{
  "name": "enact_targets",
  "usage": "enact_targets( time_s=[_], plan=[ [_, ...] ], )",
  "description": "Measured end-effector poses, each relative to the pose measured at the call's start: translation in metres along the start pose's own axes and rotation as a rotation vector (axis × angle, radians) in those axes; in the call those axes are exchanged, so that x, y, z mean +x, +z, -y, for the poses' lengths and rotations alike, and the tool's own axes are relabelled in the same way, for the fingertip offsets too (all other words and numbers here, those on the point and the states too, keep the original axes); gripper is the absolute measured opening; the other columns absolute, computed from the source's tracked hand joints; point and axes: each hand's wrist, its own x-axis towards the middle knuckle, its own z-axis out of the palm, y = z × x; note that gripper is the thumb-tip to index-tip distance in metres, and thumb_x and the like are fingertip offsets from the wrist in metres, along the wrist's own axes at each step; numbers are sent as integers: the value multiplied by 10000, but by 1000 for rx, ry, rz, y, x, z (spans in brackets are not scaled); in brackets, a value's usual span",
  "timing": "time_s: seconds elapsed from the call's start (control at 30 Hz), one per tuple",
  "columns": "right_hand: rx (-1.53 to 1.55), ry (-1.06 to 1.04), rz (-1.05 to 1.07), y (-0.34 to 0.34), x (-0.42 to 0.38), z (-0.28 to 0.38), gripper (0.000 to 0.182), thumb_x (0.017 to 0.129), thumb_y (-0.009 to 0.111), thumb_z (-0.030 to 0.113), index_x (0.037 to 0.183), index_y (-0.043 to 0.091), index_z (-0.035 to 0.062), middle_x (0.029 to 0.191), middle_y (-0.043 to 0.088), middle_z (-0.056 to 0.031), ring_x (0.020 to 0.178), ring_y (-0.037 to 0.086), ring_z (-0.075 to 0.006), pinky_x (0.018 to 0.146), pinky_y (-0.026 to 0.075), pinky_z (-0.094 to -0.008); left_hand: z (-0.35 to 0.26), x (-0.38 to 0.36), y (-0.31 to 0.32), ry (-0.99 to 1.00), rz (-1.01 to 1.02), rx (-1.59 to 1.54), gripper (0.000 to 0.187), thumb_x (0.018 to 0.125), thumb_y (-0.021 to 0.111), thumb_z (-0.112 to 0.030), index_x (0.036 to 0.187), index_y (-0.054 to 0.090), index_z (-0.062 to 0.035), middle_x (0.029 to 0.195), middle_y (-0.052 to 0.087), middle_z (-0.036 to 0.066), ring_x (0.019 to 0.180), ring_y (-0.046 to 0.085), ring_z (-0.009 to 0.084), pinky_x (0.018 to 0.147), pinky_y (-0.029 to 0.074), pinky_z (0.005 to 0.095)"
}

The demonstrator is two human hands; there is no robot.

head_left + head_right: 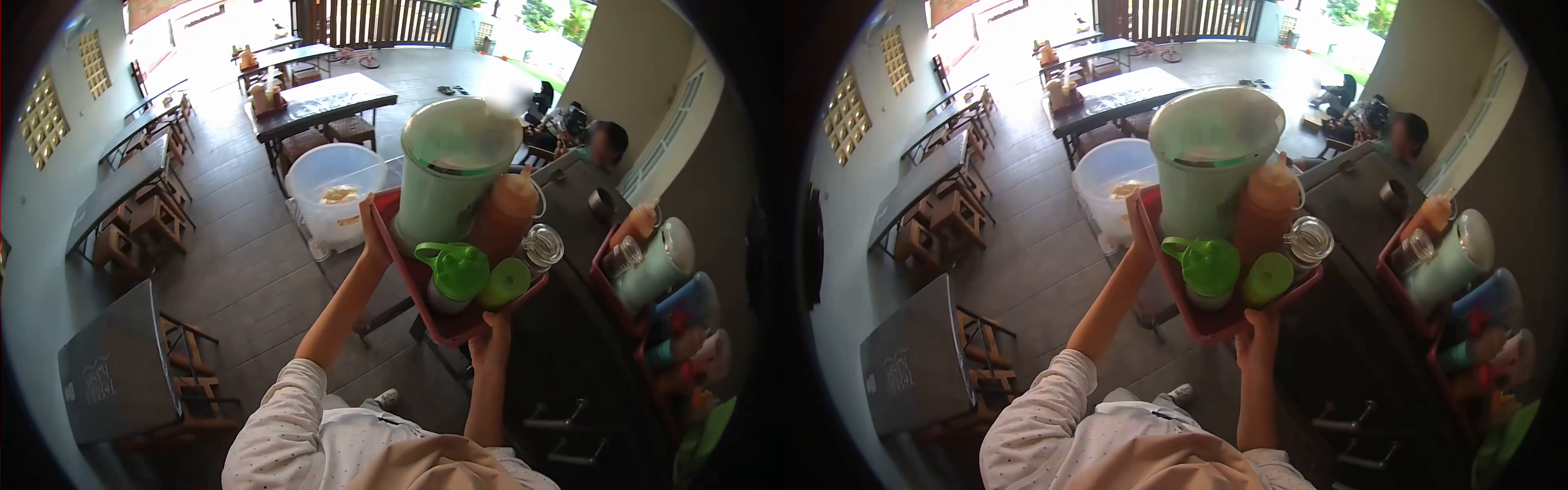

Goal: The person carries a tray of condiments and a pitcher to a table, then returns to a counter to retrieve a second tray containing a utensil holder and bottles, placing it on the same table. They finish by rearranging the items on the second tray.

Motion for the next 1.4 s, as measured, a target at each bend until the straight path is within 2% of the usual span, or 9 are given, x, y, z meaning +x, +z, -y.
enact_targets(
  time_s=[0.1,0.3,0.53,0.73,0.83,1.0,1.2,1.33,1.4],
  plan=[
    [-45,101,138,18,-14,-23,520,665,492,44,1161,335,43,1077,439,-78,992,471,-207,816,439,-329,-41,-36,-26,142,-119,32,599,772,323,-500,1080,467,-6,1039,523,128,939,509,243,833,393,362],
    [-23,362,358,54,-56,-108,487,675,474,25,1146,347,26,1072,451,-97,995,469,-223,816,431,-331,-149,-148,-93,314,-263,21,589,776,338,-481,1087,467,2,1059,522,136,943,508,261,826,400,373],
    [20,722,678,107,-145,-222,479,682,437,-37,1147,350,41,1074,441,-94,991,464,-220,831,412,-344,-268,-334,-151,549,-464,48,578,790,324,-459,1099,458,10,1070,522,129,964,501,255,851,381,365],
    [45,1061,879,143,-249,-322,469,673,427,-28,1132,352,33,1064,454,-105,989,469,-234,844,404,-366,-337,-508,-186,784,-801,244,507,804,347,-426,1086,473,-24,1043,534,103,963,502,218,842,380,367],
    [3,1193,956,157,-290,-361,468,670,419,-17,1131,348,28,1060,460,-108,992,469,-239,854,399,-378,-352,-580,-197,818,-822,171,477,823,346,-400,1128,444,-47,1087,513,82,1007,483,203,858,373,367],
    [-134,1381,1106,194,-342,-421,470,668,423,-2,1131,346,28,1064,459,-107,993,471,-241,859,400,-382,-369,-669,-208,804,-1119,304,445,843,397,-374,1187,388,-92,1166,460,34,1046,453,169,829,393,340],
    [-242,1510,1286,223,-383,-522,490,667,435,-8,1145,343,54,1063,459,-89,985,474,-216,842,405,-366,-385,-743,-261,821,-1383,176,436,830,454,-332,1210,344,-148,1193,431,13,1043,446,146,789,411,334],
    [-293,1606,1324,251,-412,-583,507,666,445,-17,1154,340,70,1070,456,-76,987,471,-208,842,402,-358,-416,-779,-285,822,-1390,197,458,811,488,-342,1210,349,-166,1176,438,-2,1044,433,141,805,384,349],
    [-370,1656,1342,271,-428,-607,525,667,453,-23,1168,334,79,1081,452,-67,993,466,-212,852,393,-360,-437,-789,-285,780,-1592,131,381,806,506,-310,1145,391,-181,1074,488,-28,962,460,103,782,379,360]
  ],
)
